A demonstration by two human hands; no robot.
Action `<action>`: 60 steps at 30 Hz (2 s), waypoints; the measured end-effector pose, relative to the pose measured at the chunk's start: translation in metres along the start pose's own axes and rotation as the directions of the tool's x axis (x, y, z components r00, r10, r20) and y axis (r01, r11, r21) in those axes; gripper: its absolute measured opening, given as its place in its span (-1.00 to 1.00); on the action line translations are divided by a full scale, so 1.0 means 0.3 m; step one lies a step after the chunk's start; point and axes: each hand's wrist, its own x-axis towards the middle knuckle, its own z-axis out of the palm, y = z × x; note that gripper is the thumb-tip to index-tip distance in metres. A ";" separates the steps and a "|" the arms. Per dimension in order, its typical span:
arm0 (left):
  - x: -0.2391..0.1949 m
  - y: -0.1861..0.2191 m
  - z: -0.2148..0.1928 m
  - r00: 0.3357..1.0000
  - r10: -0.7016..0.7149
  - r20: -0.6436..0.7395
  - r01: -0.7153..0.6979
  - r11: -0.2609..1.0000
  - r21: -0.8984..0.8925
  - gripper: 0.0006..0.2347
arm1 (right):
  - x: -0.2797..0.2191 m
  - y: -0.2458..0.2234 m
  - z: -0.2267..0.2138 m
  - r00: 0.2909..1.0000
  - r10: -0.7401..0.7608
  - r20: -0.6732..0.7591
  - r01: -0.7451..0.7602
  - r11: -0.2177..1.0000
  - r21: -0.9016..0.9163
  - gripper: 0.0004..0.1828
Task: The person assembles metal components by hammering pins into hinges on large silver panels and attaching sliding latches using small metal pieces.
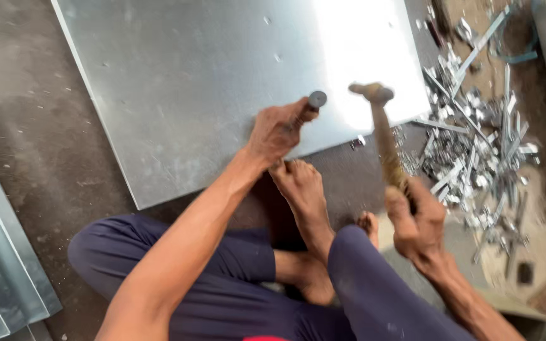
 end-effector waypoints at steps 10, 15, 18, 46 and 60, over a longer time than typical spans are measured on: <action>-0.008 0.033 -0.019 0.996 0.064 -0.054 -0.059 0.994 0.087 -0.88 | 0.001 -0.058 -0.020 0.996 -0.095 0.003 0.095 0.990 -0.103 -0.73; 0.027 0.041 -0.028 0.989 -0.147 0.033 0.150 0.983 -0.110 -0.89 | -0.027 0.011 -0.040 0.923 -0.346 -0.168 0.356 0.934 0.031 -0.73; 0.011 0.048 -0.041 0.995 -0.032 0.095 0.021 0.993 0.117 -0.87 | -0.037 0.046 -0.025 0.976 -0.217 0.020 0.217 0.976 0.037 -0.73; -0.017 0.087 -0.048 0.989 0.132 0.061 -0.130 0.991 -0.028 -0.92 | -0.104 -0.056 -0.024 0.999 -0.036 -0.038 0.033 0.996 -0.078 -0.69; -0.093 -0.117 -0.132 0.881 -0.100 -0.462 0.110 0.994 -0.005 -0.88 | -0.022 0.130 -0.020 0.981 0.157 -0.113 -0.171 0.978 -0.118 -0.56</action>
